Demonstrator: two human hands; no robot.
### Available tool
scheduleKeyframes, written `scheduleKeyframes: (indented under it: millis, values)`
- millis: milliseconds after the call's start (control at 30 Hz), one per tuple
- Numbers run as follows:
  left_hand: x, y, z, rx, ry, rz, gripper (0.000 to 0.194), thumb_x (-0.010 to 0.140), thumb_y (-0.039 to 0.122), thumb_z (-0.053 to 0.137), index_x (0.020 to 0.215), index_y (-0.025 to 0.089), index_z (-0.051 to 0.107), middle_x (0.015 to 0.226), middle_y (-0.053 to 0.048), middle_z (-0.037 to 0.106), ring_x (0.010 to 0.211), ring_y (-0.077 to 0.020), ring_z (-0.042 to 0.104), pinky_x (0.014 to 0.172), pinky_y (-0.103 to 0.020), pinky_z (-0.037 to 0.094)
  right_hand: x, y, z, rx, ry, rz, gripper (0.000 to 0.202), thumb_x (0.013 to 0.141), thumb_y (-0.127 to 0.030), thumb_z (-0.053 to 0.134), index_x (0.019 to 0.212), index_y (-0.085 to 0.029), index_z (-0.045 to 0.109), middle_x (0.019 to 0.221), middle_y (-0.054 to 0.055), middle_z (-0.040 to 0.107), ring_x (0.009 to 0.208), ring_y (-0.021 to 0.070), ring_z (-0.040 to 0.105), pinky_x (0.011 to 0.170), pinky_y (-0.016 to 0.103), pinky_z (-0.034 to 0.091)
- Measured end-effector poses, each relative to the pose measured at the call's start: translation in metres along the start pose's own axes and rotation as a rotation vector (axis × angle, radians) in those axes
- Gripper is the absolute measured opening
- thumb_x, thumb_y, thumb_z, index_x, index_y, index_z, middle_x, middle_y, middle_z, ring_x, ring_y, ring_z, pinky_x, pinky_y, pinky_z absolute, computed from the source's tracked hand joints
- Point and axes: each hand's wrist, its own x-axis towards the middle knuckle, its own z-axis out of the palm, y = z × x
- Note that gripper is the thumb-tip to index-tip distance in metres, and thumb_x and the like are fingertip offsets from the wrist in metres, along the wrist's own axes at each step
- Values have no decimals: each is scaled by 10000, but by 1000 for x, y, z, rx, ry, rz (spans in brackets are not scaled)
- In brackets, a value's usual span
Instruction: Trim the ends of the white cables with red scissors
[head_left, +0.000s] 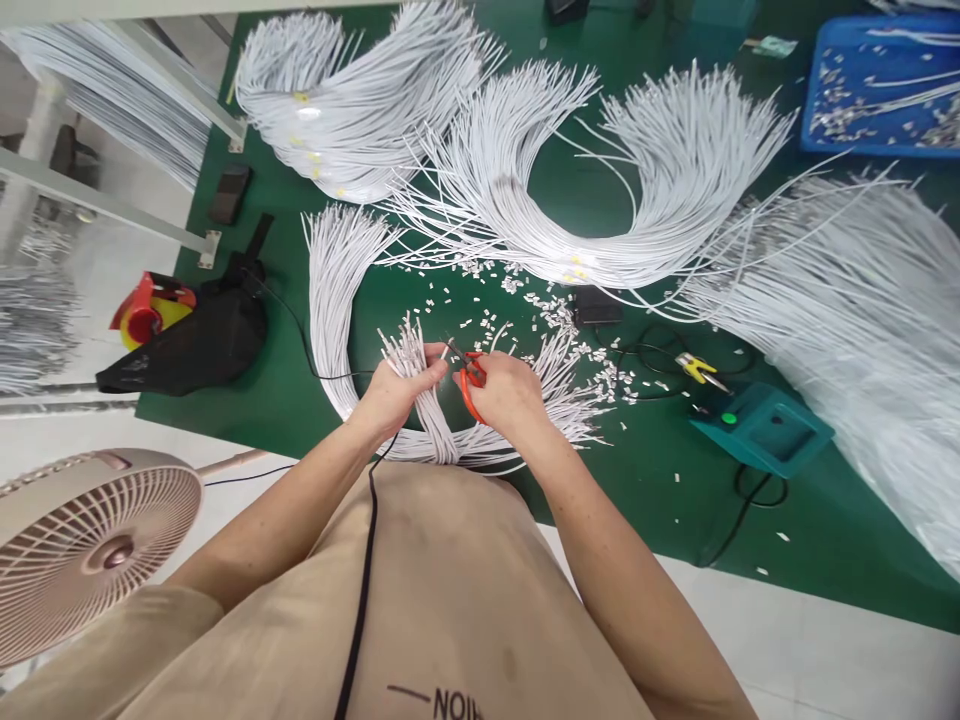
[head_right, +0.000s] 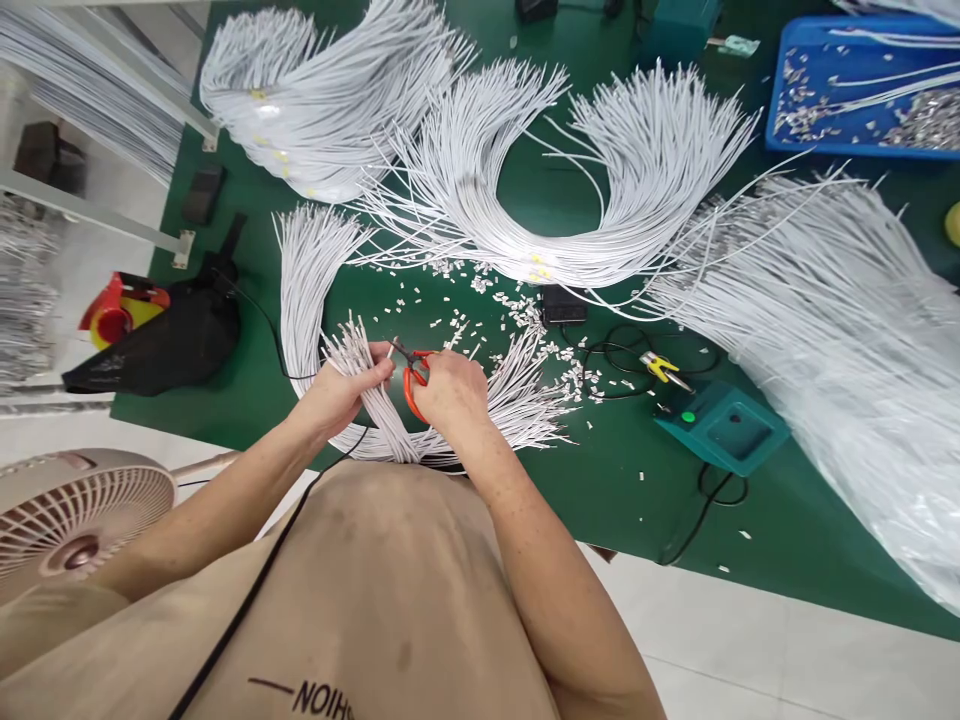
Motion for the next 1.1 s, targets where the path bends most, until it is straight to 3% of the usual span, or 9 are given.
scheduleKeyframes:
  millis: [167, 400, 733, 833, 1033, 1100]
  values:
    - [-1, 0, 2, 79, 35, 38, 321, 589, 285, 751, 861, 149, 649, 724, 0, 606, 612, -98, 515, 623, -246, 406, -1, -5, -5, -110, 0, -27, 333, 812, -432, 411, 723, -184, 616, 737, 62, 624, 692, 198, 581, 615, 283, 352]
    - [-4, 4, 2, 231, 69, 86, 281, 638, 343, 706, 832, 150, 641, 641, 10, 578, 593, -114, 510, 615, -257, 400, -5, -6, -6, -187, 1, -49, 252, 816, -321, 441, 779, -159, 630, 787, 86, 627, 765, 201, 581, 680, 286, 360]
    - [-6, 9, 1, 211, -64, 68, 273, 707, 364, 643, 842, 131, 596, 643, -23, 628, 630, -147, 578, 683, -298, 439, -7, 0, 0, -101, 28, -74, 211, 788, -307, 467, 773, -177, 633, 803, 73, 624, 772, 200, 569, 664, 284, 357]
    - [-6, 9, -1, 187, -92, 56, 297, 690, 386, 654, 843, 137, 598, 627, -24, 630, 618, -153, 580, 662, -298, 441, -3, 5, -3, 89, -41, -51, 212, 758, -339, 500, 721, -182, 638, 743, 57, 626, 704, 187, 567, 619, 274, 362]
    - [-6, 10, -2, 148, -177, 27, 313, 679, 417, 659, 832, 150, 600, 627, -27, 627, 588, -141, 556, 579, -269, 420, 11, 6, -14, 953, -90, 49, 239, 712, -346, 538, 823, -175, 662, 761, 8, 649, 683, 131, 561, 642, 249, 410]
    - [-6, 10, -2, 129, -195, 20, 312, 688, 416, 654, 836, 150, 592, 622, -25, 621, 578, -136, 548, 566, -265, 413, 14, 5, -16, 1100, -117, 41, 235, 691, -327, 562, 833, -177, 672, 773, 6, 653, 692, 125, 562, 674, 256, 419]
